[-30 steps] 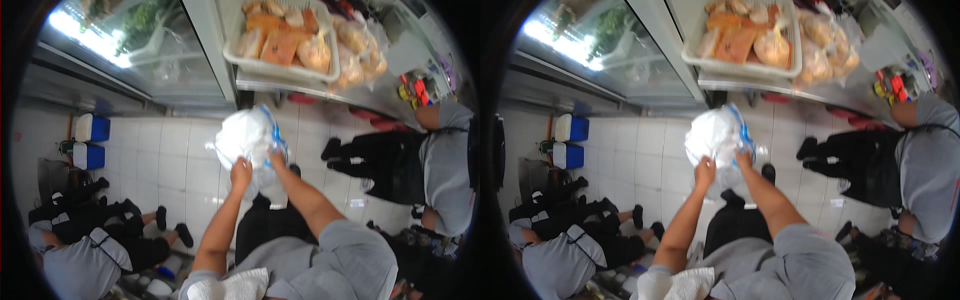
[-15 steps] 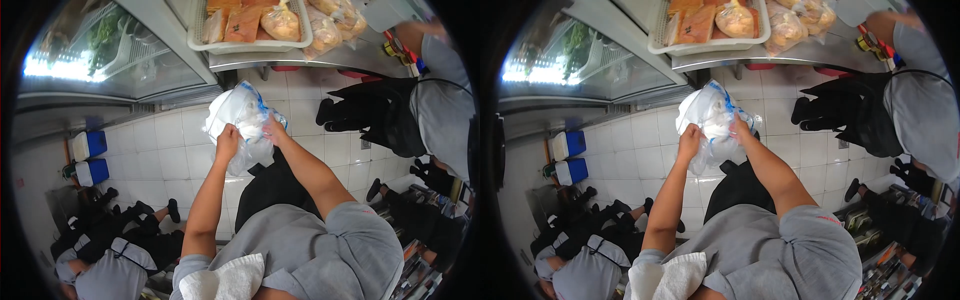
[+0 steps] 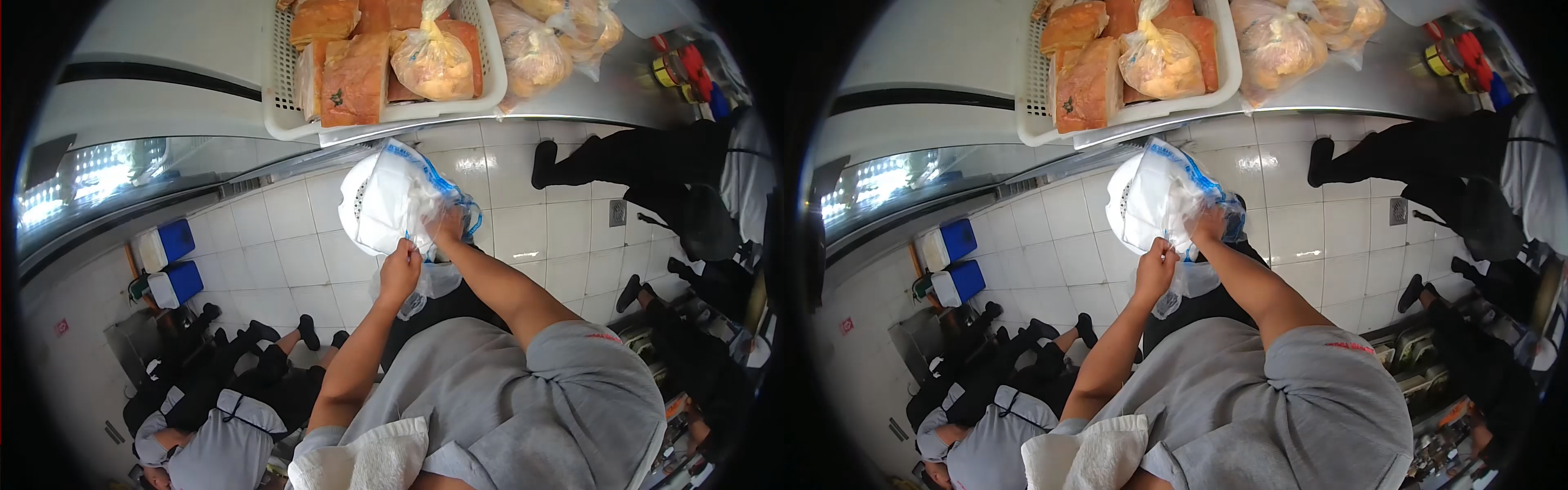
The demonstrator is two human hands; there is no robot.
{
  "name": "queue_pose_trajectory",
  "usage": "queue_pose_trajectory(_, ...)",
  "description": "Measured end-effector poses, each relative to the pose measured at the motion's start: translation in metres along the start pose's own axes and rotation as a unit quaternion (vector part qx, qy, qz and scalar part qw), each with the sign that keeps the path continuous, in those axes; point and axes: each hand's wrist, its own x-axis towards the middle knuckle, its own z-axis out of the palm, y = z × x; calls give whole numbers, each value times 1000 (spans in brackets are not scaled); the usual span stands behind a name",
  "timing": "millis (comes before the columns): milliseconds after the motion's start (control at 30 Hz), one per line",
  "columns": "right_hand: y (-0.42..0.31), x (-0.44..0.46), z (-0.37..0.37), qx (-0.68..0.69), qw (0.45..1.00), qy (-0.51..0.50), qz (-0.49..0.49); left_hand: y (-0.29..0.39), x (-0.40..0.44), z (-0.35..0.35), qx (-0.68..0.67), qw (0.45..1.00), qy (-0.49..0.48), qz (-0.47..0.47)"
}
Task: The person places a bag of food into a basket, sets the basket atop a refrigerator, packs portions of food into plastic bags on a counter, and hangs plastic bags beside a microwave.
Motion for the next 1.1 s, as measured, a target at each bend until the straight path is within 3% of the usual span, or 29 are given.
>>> queue_pose_trajectory(67,-7,-1,-8,33,999,-10,-15,-1,3,0,19,1000,7,1)
queue_pose_trajectory(133,-7,5,5,131,980,6,-151,-1,3,-2,5,1000,-7,21)
queue_pose_trajectory(167,-10,9,15,135,980,7,-146,-4,3,-6,9,1000,-13,23)
queue_pose_trajectory(233,-11,22,29,226,934,134,-241,-4,6,-11,-29,999,-35,21)
queue_pose_trajectory(333,-13,35,35,220,942,95,-234,-11,12,-19,-33,997,-63,30)
queue_pose_trajectory(467,-23,34,32,133,954,128,-235,-13,13,-29,-68,993,-90,25)
queue_pose_trajectory(533,-29,33,41,235,959,82,-139,-13,15,-33,-74,991,-106,26)
queue_pose_trajectory(567,-33,31,46,236,959,85,-136,-12,15,-35,-80,989,-120,25)
queue_pose_trajectory(633,-51,21,44,212,954,179,-118,-15,16,-35,-73,989,-127,24)
queue_pose_trajectory(667,-59,15,37,214,961,162,-65,-17,17,-35,-68,989,-132,20)
queue_pose_trajectory(800,-71,10,36,266,947,182,-11,-22,17,-40,-60,989,-133,23)
queue_pose_trajectory(867,-71,10,33,345,932,111,29,-22,16,-43,-57,989,-139,5)
queue_pose_trajectory(900,-70,13,39,343,932,112,30,-24,16,-43,-58,988,-141,5)
queue_pose_trajectory(967,-64,23,57,128,978,163,-29,-27,15,-43,-91,987,-132,17)
queue_pose_trajectory(1100,-55,23,61,115,950,270,-106,-31,16,-46,-88,987,-132,16)
